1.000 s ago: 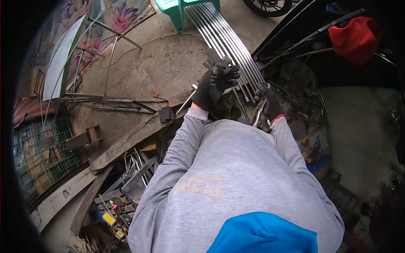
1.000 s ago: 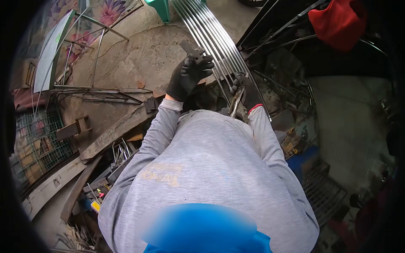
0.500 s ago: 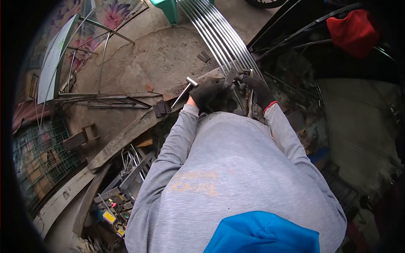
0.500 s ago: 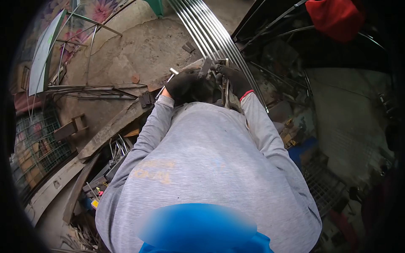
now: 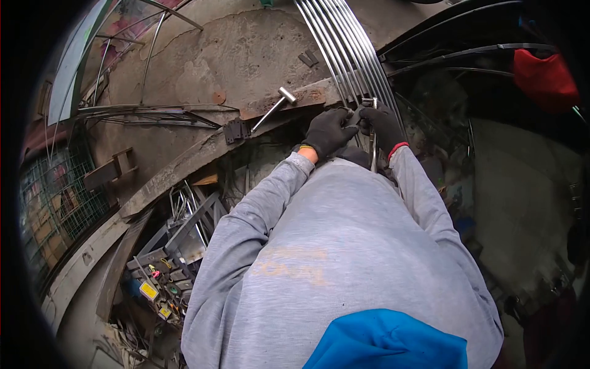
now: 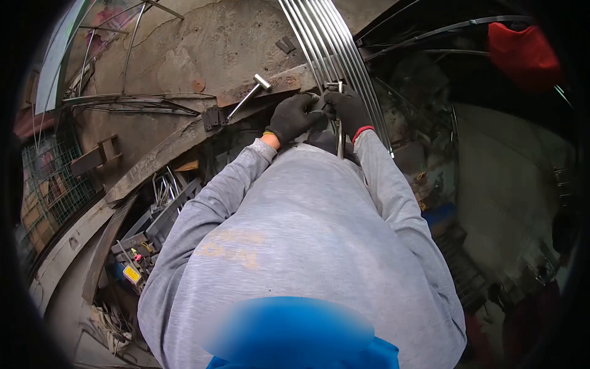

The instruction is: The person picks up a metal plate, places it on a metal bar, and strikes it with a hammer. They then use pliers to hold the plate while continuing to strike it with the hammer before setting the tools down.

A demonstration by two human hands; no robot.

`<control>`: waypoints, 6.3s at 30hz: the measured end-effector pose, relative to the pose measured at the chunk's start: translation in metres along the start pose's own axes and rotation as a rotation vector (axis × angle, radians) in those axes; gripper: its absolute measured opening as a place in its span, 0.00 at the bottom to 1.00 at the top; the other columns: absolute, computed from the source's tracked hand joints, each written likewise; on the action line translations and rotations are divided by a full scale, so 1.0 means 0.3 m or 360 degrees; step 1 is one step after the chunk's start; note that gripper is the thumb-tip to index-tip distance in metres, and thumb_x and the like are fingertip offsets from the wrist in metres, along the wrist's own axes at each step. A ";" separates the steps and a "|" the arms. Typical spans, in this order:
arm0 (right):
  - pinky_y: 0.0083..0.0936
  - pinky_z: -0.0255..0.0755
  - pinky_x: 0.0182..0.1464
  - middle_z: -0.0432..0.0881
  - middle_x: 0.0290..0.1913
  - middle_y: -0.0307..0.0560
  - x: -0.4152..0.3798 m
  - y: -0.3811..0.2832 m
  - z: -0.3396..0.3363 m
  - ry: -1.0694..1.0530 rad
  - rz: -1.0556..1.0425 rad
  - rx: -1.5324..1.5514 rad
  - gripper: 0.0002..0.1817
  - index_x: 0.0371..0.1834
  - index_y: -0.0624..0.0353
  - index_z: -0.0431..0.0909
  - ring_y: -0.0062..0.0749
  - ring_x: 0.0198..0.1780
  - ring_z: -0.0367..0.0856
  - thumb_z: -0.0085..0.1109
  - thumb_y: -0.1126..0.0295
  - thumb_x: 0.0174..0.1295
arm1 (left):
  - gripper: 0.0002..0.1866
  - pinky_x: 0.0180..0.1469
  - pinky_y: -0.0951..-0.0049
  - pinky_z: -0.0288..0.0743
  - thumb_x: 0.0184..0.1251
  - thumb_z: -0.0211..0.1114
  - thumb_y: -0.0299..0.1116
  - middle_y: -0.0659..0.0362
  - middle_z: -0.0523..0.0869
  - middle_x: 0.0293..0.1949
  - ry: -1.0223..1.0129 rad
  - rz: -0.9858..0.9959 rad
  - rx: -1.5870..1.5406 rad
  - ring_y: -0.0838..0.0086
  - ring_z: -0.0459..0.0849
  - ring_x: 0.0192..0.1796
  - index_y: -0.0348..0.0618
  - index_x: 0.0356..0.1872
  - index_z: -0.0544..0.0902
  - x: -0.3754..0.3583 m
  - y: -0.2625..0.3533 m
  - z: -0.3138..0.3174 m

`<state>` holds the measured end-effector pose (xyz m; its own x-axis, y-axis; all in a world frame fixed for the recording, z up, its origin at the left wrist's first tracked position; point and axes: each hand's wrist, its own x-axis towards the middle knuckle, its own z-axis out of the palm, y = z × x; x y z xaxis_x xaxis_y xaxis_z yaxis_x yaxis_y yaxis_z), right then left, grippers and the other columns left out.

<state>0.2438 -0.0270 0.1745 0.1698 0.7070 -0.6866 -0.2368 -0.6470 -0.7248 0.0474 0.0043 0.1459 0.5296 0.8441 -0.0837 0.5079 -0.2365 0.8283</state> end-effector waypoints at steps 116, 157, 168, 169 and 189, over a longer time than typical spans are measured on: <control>0.48 0.84 0.57 0.87 0.56 0.66 1.024 0.596 0.266 -0.0092 -0.0275 -0.2108 0.38 0.70 0.65 0.65 0.59 0.58 0.90 0.67 0.47 0.71 | 0.12 0.37 0.55 0.82 0.76 0.67 0.34 0.44 0.89 0.32 0.0405 -0.0308 0.0078 0.46 0.91 0.35 0.39 0.53 0.83 0.160 -0.845 0.244; 0.49 0.77 0.68 0.83 0.68 0.69 1.072 0.598 0.206 -0.0219 -0.0491 -0.1874 0.41 0.79 0.59 0.67 0.65 0.66 0.85 0.69 0.49 0.70 | 0.22 0.71 0.41 0.66 0.70 0.70 0.51 0.57 0.89 0.58 0.0132 -0.0150 0.1300 0.55 0.84 0.62 0.58 0.61 0.88 0.275 -1.093 0.358; 0.38 0.77 0.68 0.85 0.68 0.57 1.053 0.538 0.061 -0.0444 -0.0258 -0.0884 0.37 0.81 0.56 0.71 0.43 0.65 0.85 0.69 0.53 0.72 | 0.17 0.62 0.47 0.74 0.65 0.74 0.46 0.58 0.90 0.57 -0.0077 -0.0082 0.1195 0.56 0.85 0.62 0.62 0.54 0.91 0.329 -1.121 0.338; 0.40 0.78 0.67 0.86 0.67 0.58 1.060 0.548 0.053 -0.0490 -0.0356 -0.1169 0.39 0.81 0.54 0.71 0.48 0.64 0.86 0.70 0.52 0.70 | 0.17 0.61 0.47 0.75 0.65 0.74 0.46 0.58 0.90 0.58 -0.0014 -0.0011 0.1205 0.55 0.85 0.62 0.62 0.54 0.91 0.334 -1.124 0.341; 0.50 0.82 0.61 0.90 0.58 0.58 1.163 0.512 0.085 -0.0786 -0.0722 -0.1982 0.35 0.76 0.45 0.77 0.56 0.58 0.90 0.70 0.49 0.65 | 0.12 0.55 0.49 0.75 0.69 0.63 0.40 0.57 0.94 0.46 0.0002 -0.0117 0.1042 0.55 0.90 0.51 0.60 0.45 0.94 0.357 -1.122 0.351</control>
<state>0.2422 0.1276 -0.1750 -0.4071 0.7764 -0.4811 0.7782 0.0191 -0.6278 0.0045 0.1237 -0.2002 0.4772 0.8697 -0.1263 0.8512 -0.4217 0.3125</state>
